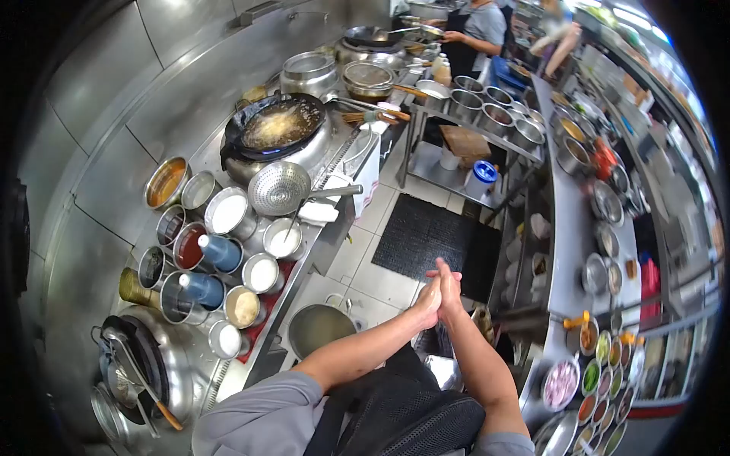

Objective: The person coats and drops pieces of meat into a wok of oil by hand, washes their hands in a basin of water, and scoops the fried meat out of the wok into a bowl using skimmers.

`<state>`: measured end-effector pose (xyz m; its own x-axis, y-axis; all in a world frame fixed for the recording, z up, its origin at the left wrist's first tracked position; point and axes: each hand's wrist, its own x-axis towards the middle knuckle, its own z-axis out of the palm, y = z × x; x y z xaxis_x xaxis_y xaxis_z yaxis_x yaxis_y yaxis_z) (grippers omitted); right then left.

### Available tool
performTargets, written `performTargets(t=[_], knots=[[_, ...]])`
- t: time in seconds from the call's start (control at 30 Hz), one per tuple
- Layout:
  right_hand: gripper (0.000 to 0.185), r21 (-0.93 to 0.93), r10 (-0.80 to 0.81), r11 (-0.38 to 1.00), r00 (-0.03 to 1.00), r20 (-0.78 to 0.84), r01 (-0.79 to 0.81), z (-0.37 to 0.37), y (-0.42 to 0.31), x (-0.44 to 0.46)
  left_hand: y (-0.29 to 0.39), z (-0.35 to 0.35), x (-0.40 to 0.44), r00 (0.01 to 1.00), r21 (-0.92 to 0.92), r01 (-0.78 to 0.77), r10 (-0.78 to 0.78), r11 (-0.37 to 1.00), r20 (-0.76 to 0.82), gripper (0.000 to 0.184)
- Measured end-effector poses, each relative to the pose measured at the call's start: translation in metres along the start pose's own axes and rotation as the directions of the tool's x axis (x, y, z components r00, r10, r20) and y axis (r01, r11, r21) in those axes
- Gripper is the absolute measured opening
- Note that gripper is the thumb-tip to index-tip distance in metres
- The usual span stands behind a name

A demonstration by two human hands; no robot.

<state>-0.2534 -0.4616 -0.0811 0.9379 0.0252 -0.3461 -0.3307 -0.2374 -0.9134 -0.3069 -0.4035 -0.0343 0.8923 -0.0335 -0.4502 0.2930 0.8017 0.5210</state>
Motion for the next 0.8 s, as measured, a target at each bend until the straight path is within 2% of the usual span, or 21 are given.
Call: performTargets(t=[0.03, 0.1, 0.13, 0.17, 0.2, 0.23, 0.27, 0.3, 0.33, 0.37, 0.4, 0.43, 0.47, 0.5, 0.57, 0.6, 0.63, 0.7, 0.73, 0.77, 0.8], knots=[[0.050, -0.185, -0.029, 0.982, 1.000, 0.003, 0.029, -0.009, -0.002, 0.031, 0.009, 0.013, 0.021, 0.997, 0.050, 0.038, -0.034, 0.998, -0.067, 0.060], [0.056, -0.517, -0.113, 0.849, 0.993, 0.031, 0.112, -0.018, -0.023, 0.098, 0.042, 0.041, 0.073, 0.977, 0.149, 0.111, -0.080, 0.983, -0.198, 0.062], [0.059, -0.660, -0.160, 0.735, 0.985, 0.059, 0.158, -0.015, -0.049, 0.126, 0.040, 0.044, 0.105, 0.982, 0.244, 0.056, -0.010, 0.968, -0.187, 0.056], [0.063, -0.518, -0.065, 0.854, 0.998, -0.024, 0.043, -0.013, -0.069, 0.147, 0.038, 0.042, 0.136, 0.982, 0.402, -0.022, 0.096, 0.915, -0.164, 0.049], [0.062, -0.622, -0.089, 0.778, 0.996, 0.030, 0.088, -0.015, -0.077, 0.179, 0.032, 0.037, 0.167, 0.970, 0.585, -0.098, 0.208, 0.805, -0.123, 0.044], [0.061, -0.708, -0.112, 0.693, 0.990, 0.082, 0.137, -0.022, -0.087, 0.216, 0.055, 0.041, 0.174, 0.954, 0.715, -0.148, 0.290, 0.684, -0.080, 0.039], [0.060, -0.782, -0.132, 0.595, 0.982, 0.132, 0.186, -0.025, -0.095, 0.251, 0.082, 0.039, 0.182, 0.998, 0.552, -0.057, 0.068, 0.832, 0.000, 0.034], [0.057, -0.795, -0.191, 0.539, 0.959, 0.207, 0.279, -0.021, -0.104, 0.277, 0.098, 0.028, 0.197, 0.987, 0.595, -0.151, 0.091, 0.789, 0.130, 0.028], [0.054, -0.800, -0.247, 0.476, 0.928, 0.278, 0.366, -0.015, -0.114, 0.301, 0.102, 0.003, 0.229, 0.911, 0.734, -0.412, 0.245, 0.540, 0.331, 0.020], [0.051, -0.797, -0.296, 0.407, 0.890, 0.347, 0.446, -0.013, -0.122, 0.330, 0.136, 0.009, 0.223, 0.987, 0.666, -0.160, 0.112, 0.728, 0.115, 0.015], [0.037, -0.761, -0.326, 0.310, 0.816, 0.477, 0.569, -0.009, -0.108, 0.374, 0.137, -0.009, 0.247, 0.920, 0.753, -0.326, 0.376, 0.572, 0.112, 0.014], [0.027, -0.800, -0.290, 0.352, 0.870, 0.400, 0.485, 0.005, -0.125, 0.384, 0.157, -0.022, 0.258, 0.852, 0.878, -0.312, 0.515, 0.363, 0.089, 0.015], [0.022, -0.763, -0.259, 0.405, 0.864, 0.433, 0.503, 0.020, -0.148, 0.387, 0.158, -0.047, 0.285, 0.764, 0.879, -0.345, 0.643, 0.328, 0.060, 0.015], [0.018, -0.723, -0.226, 0.462, 0.856, 0.464, 0.514, 0.030, -0.164, 0.399, 0.188, -0.050, 0.283, 0.818, 0.915, -0.228, 0.576, 0.333, -0.006, 0.015], [0.017, -0.620, -0.226, 0.377, 0.717, 0.659, 0.688, 0.040, -0.154, 0.450, 0.238, -0.054, 0.300, 0.911, 0.943, 0.017, 0.384, 0.332, -0.152, 0.023], [0.018, -0.553, -0.227, 0.333, 0.634, 0.739, 0.764, 0.046, -0.152, 0.475, 0.241, -0.070, 0.325, 0.900, 0.911, -0.091, 0.424, 0.403, -0.098, 0.027], [0.021, -0.525, -0.184, 0.350, 0.606, 0.774, 0.776, 0.053, -0.161, 0.498, 0.245, -0.085, 0.362, 0.881, 0.861, -0.207, 0.471, 0.465, -0.043, 0.031], [0.025, -0.436, -0.288, 0.298, 0.516, 0.807, 0.849, 0.061, -0.194, 0.537, 0.273, -0.083, 0.431, 0.763, 0.876, -0.384, 0.635, 0.293, 0.122, 0.035], [0.026, -0.416, -0.404, 0.291, 0.505, 0.763, 0.861, 0.065, -0.218, 0.550, 0.307, -0.058, 0.453, 0.780, 0.846, -0.378, 0.622, 0.376, 0.072, 0.030], [0.027, -0.390, -0.522, 0.279, 0.480, 0.705, 0.877, 0.076, -0.248, 0.569, 0.341, -0.028, 0.474, 0.813, 0.832, -0.294, 0.581, 0.471, -0.042, 0.026], [0.030, -0.410, -0.584, 0.304, 0.508, 0.633, 0.860, 0.082, -0.268, 0.592, 0.350, -0.030, 0.522, 0.791, 0.638, -0.461, 0.612, 0.616, -0.019, 0.032]])
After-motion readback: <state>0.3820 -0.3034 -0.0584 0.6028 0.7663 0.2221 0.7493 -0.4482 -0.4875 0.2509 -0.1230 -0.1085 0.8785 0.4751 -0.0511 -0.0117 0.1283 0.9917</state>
